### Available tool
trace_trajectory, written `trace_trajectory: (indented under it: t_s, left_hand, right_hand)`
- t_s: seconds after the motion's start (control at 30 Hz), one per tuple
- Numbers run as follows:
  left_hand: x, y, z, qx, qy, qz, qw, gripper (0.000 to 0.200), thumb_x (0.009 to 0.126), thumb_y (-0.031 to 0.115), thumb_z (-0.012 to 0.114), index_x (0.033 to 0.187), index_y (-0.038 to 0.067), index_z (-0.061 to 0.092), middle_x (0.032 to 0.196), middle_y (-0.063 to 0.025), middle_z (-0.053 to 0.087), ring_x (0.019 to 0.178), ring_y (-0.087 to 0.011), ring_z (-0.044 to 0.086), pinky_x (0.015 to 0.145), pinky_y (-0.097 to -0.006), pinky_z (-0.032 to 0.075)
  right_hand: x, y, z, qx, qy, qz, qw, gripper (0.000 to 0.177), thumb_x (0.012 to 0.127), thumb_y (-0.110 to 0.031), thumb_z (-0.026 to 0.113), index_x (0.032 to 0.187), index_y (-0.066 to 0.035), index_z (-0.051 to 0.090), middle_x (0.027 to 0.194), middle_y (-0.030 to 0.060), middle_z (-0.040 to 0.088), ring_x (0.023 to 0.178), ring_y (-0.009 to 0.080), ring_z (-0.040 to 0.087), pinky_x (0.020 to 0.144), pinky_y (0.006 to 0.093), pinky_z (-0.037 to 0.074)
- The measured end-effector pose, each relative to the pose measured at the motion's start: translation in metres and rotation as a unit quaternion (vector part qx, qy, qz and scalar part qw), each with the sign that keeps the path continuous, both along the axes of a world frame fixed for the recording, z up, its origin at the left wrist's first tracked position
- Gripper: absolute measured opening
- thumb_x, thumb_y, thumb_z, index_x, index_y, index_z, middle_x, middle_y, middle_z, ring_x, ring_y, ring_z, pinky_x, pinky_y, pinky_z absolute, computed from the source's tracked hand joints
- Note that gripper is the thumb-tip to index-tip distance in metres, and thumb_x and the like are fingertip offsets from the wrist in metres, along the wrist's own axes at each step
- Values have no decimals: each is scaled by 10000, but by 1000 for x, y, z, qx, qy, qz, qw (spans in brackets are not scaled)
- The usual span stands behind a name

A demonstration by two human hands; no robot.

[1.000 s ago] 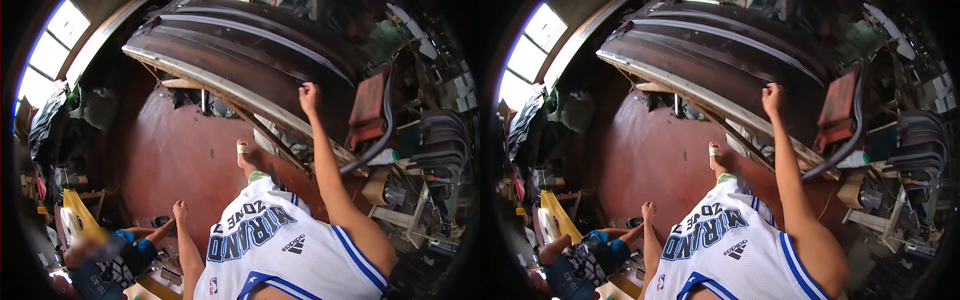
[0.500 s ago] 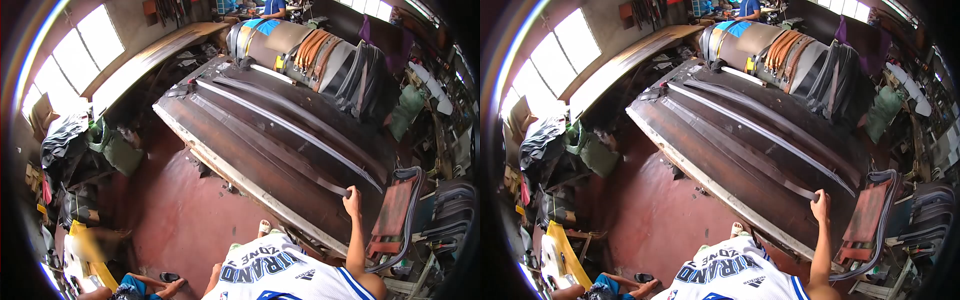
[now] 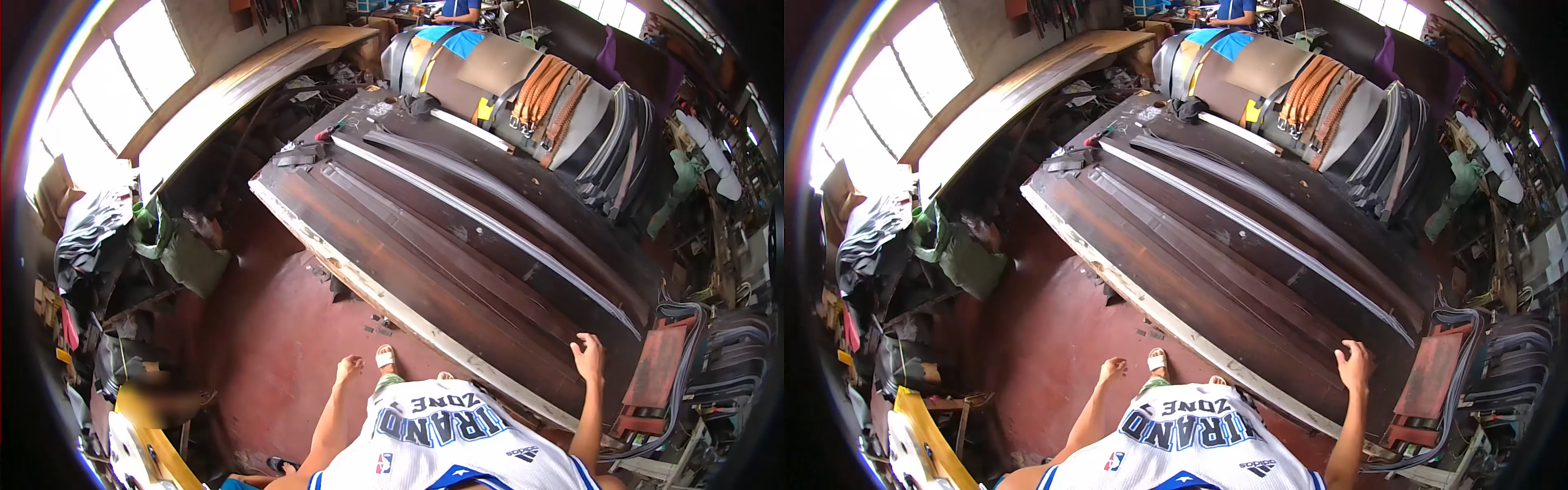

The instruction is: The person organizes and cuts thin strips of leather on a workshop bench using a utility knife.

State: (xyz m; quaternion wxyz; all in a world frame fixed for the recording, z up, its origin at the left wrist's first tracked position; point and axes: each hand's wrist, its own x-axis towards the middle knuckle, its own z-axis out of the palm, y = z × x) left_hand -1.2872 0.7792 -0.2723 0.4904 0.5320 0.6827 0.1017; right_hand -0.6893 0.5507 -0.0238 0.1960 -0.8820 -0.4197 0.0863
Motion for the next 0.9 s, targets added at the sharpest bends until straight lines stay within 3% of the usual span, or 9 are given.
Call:
trace_trajectory:
  t_s: [0.07,0.2,0.27,0.3,0.33,0.5,0.57,0.7,0.9]
  left_hand:
    - [-7,23,-1,-9,-8,-18,1000,253,930,237,613,1045,46,733,758,-79,744,680,-197,729,679,-347,580]
    - [-33,63,-26,27,0,-106,994,226,914,243,607,986,74,739,765,-122,739,694,-233,736,692,-359,582]
    - [-46,81,-13,95,36,-112,989,222,909,249,595,931,78,736,798,-143,737,722,-273,735,708,-389,576]
    - [-57,86,-43,284,103,-101,948,229,906,254,597,905,67,729,834,-152,735,775,-312,727,743,-412,569]
    - [-57,103,-33,130,13,47,990,218,901,252,621,917,56,716,892,-167,731,840,-343,712,780,-418,558]
    - [-20,189,81,337,11,97,937,147,936,87,584,1043,42,674,965,-156,720,907,-326,699,826,-389,539]
    - [12,224,116,427,-33,42,903,143,941,77,578,1043,44,672,1028,-142,710,948,-325,683,852,-386,533]
    - [101,265,172,404,-44,-80,910,188,933,113,614,1104,105,690,1020,-117,678,957,-346,655,822,-400,531]
    - [192,327,149,527,-15,-408,745,222,887,141,689,1109,152,699,1076,-72,662,1021,-309,631,841,-438,524]
  right_hand:
    - [-34,29,-11,43,88,18,995,291,808,-70,770,1082,-18,686,1022,152,689,898,305,687,805,386,554]
    - [-66,56,-50,-15,71,67,995,326,788,-62,789,1094,-26,681,1051,147,671,951,307,663,835,394,540]
    - [-79,59,-59,10,18,46,999,380,769,-50,797,1124,-31,661,1083,147,632,1008,328,630,876,410,516]
    - [-81,59,-62,19,1,49,999,411,759,-32,796,1141,-37,645,1099,146,598,1034,346,605,905,424,494]
    - [-85,62,-59,30,3,35,999,398,761,-14,791,1132,-28,646,1086,144,604,1020,347,607,909,418,492]
    - [-81,56,-61,12,18,4,1000,322,807,-45,771,1106,-17,655,1066,142,603,1016,342,606,902,420,487]
    - [-75,58,-66,22,16,5,1000,304,831,-68,761,1112,-20,655,1074,146,602,1023,342,606,907,425,485]
    - [-75,78,-61,115,-26,10,993,320,872,-121,749,1167,-41,652,1110,165,579,1061,358,586,919,436,472]
    - [-70,82,-63,58,1,7,998,410,804,-150,806,1181,-94,655,945,100,565,931,317,563,851,438,459]
